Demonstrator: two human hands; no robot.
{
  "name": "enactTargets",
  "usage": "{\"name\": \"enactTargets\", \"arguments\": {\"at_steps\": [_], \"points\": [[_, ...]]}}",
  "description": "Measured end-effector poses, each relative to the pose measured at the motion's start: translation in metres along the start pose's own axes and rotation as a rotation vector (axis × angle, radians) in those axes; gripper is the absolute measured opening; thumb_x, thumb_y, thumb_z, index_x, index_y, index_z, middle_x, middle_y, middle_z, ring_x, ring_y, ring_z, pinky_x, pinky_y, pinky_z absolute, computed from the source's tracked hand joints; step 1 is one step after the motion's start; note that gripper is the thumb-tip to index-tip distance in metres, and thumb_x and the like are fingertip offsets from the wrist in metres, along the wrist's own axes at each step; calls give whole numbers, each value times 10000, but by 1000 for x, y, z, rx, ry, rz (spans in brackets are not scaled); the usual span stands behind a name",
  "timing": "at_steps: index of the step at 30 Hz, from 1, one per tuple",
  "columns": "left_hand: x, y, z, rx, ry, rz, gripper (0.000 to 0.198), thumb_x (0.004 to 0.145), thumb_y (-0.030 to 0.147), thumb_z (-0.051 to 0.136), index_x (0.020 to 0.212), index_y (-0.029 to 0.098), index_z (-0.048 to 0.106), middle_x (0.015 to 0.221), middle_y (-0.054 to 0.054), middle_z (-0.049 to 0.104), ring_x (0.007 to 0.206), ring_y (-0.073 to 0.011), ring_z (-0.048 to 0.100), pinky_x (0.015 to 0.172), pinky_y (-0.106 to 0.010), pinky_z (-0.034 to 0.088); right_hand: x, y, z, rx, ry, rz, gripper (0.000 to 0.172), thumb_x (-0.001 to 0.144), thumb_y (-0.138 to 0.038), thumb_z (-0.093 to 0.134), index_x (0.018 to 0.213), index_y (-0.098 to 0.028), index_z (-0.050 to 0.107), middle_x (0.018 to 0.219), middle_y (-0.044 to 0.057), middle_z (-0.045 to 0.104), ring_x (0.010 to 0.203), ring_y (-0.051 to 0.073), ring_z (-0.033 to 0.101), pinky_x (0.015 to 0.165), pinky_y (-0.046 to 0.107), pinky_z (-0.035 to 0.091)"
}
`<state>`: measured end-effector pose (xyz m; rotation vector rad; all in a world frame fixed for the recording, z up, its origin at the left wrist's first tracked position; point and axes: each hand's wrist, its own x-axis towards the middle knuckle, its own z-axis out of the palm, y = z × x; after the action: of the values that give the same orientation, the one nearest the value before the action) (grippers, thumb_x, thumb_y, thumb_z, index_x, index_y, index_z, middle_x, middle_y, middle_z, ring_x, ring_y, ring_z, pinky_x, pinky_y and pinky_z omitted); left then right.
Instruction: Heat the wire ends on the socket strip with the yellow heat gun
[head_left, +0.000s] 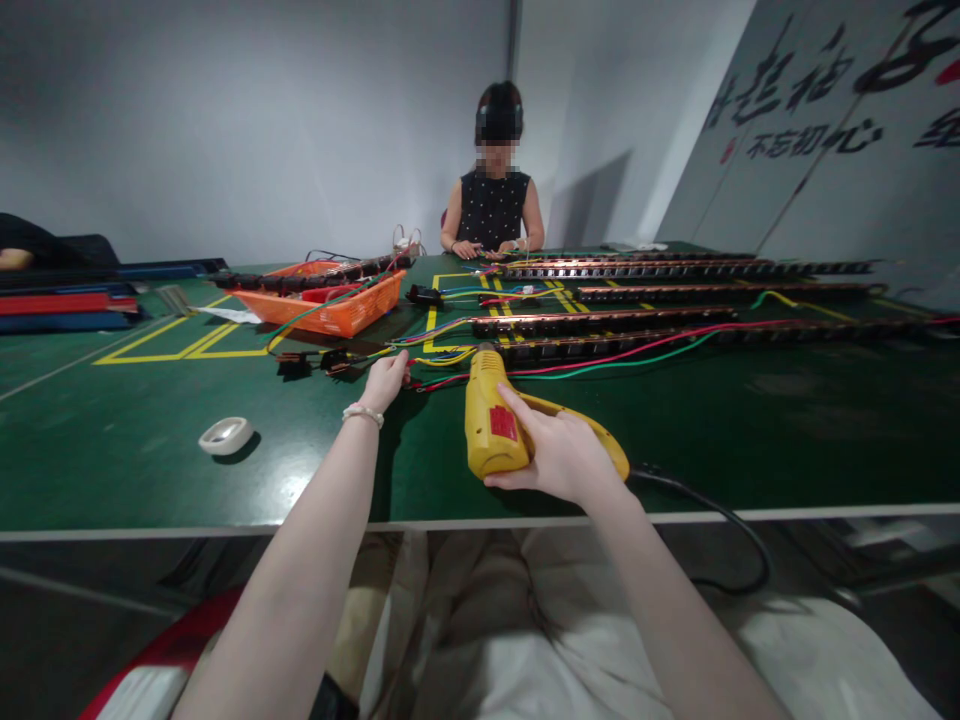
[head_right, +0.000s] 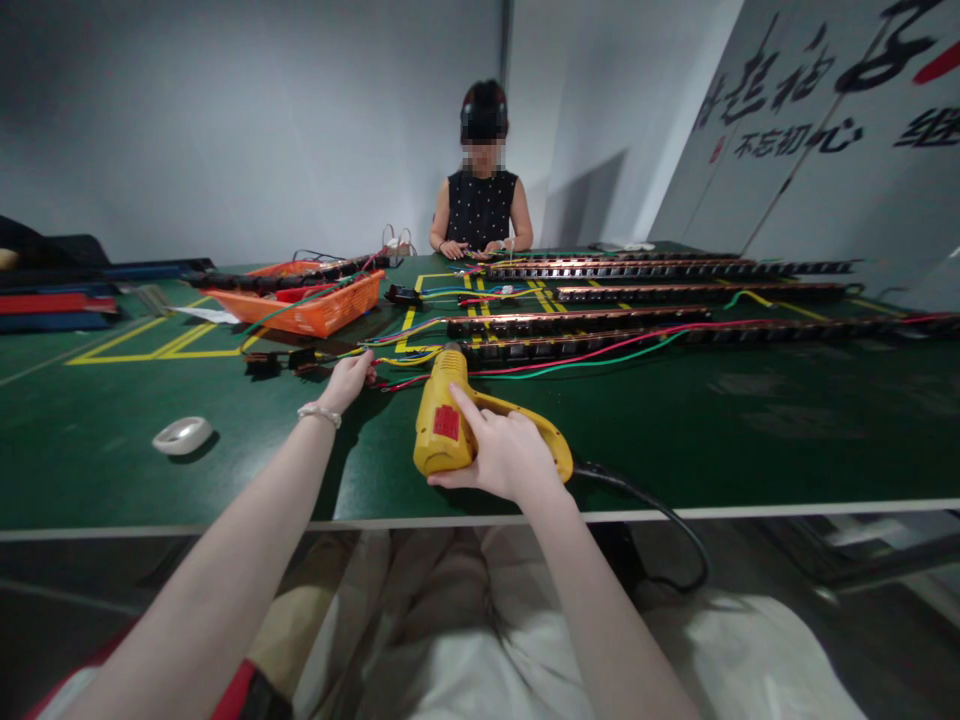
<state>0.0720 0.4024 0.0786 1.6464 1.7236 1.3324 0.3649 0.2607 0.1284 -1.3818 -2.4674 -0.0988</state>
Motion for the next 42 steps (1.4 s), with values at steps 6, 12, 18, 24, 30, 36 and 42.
{"name": "enactTargets", "arguments": {"at_steps": [6, 12, 18, 24, 30, 36, 42], "points": [[-2, 4, 0, 54, 29, 28, 506, 838, 530, 360, 480, 197, 488, 479, -17, 540, 498, -143, 502, 569, -272, 362, -3, -3, 2, -8, 7, 4, 1107, 648, -736, 570, 1480, -148, 137, 1058, 126, 670, 912, 304, 642, 812, 420, 451], [-3, 8, 2, 48, 32, 3, 496, 837, 510, 377, 471, 195, 492, 468, -13, 524, 491, -141, 492, 560, -274, 352, -9, -13, 2, -37, 7, 20, 1135, 623, -777, 552, 1479, -156, 140, 1002, 114, 669, 829, 291, 639, 785, 404, 445], [-1, 7, 5, 34, 74, 25, 482, 846, 500, 364, 484, 200, 471, 480, -6, 513, 504, -141, 488, 549, -269, 350, -12, -32, 4, -12, 11, -5, 1153, 605, -783, 564, 1476, -151, 149, 976, 106, 661, 838, 277, 632, 785, 383, 435], [2, 3, 8, 28, 81, 62, 478, 865, 512, 318, 524, 206, 454, 494, -1, 498, 507, -143, 481, 545, -267, 346, -9, -53, 5, -21, 4, -37, 1100, 668, -795, 470, 1477, -122, 146, 932, 112, 650, 797, 265, 618, 765, 386, 420], [3, -1, 7, 94, 74, 61, 511, 866, 540, 297, 529, 203, 483, 505, -19, 518, 527, -157, 486, 559, -272, 348, -3, -69, 7, 12, -14, -80, 1058, 714, -774, 426, 1474, -94, 145, 908, 109, 626, 803, 254, 612, 771, 388, 402], [2, -1, 8, 80, 68, 37, 506, 866, 530, 306, 523, 203, 482, 497, -22, 520, 518, -165, 498, 554, -277, 356, -1, -71, 7, 10, -15, -110, 1075, 712, -793, 398, 1475, -83, 135, 909, 112, 625, 781, 256, 604, 756, 397, 406], [-4, 10, 5, 82, 64, 19, 468, 866, 485, 332, 522, 201, 471, 502, -17, 513, 515, -161, 486, 544, -279, 326, 1, -75, 6, 20, -56, -133, 1122, 683, -838, 356, 1471, -67, 147, 918, 127, 620, 802, 271, 601, 763, 410, 414]]}}
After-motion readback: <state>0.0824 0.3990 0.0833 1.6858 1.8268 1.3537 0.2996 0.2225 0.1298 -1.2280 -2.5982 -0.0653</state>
